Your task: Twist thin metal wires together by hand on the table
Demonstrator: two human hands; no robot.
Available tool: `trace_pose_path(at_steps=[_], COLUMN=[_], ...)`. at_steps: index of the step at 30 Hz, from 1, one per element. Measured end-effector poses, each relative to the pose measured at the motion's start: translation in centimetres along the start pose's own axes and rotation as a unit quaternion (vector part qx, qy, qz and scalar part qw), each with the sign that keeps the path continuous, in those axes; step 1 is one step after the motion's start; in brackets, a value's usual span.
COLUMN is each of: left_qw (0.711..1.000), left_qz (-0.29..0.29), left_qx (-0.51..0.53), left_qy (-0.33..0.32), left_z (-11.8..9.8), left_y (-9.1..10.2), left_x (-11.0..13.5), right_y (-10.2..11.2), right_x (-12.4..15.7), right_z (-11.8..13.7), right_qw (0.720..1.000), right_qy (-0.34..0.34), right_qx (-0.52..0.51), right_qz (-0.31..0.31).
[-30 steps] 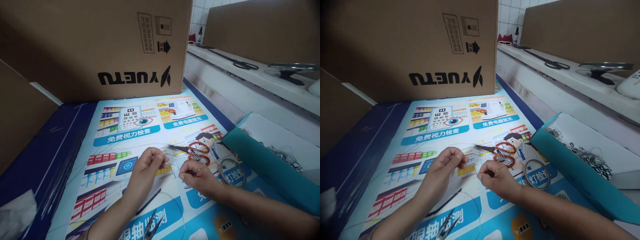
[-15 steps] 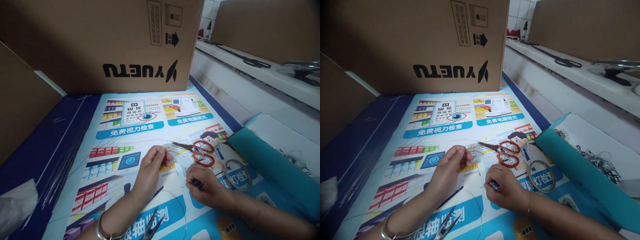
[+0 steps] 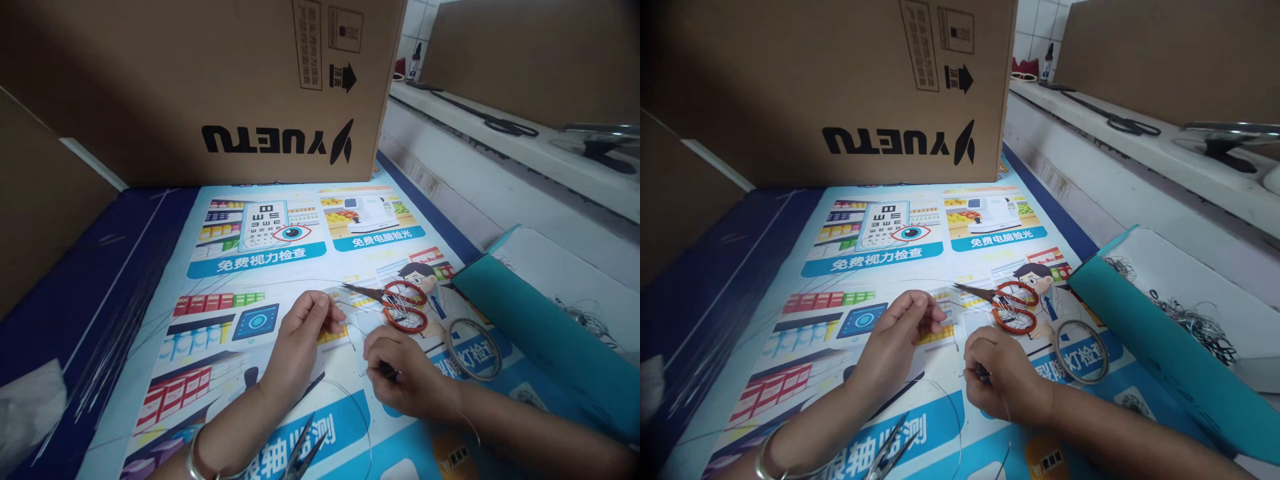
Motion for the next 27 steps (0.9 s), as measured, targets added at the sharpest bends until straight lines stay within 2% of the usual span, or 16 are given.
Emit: trace_pose_path(at_steps=[15,27], left_qw=[1.0,1.0], left_qz=[0.014,0.017], left_qx=[0.003,-0.008], left_qy=[-0.002,-0.005], left_z=[-0.09,0.3], left_y=[0.02,0.18], left_x=[-0.03,-0.2], right_y=[-0.32,-0.21], right_x=[0.1,0.13], right_z=[-0.35,-0.33], right_qw=[0.999,1.0], right_qy=[0.0,0.011], right_qx=[0.031,0.017], right_qz=[0.009,-0.004])
Point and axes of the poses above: each hand's wrist, its own x-axis away from the middle knuckle, its own y-axis out of the back of the hand, z = x × y, the point moved 4 cm from there along -x, towards the middle knuckle, and after that the axes turned 5 degrees about -x, right-handed, at the moved point
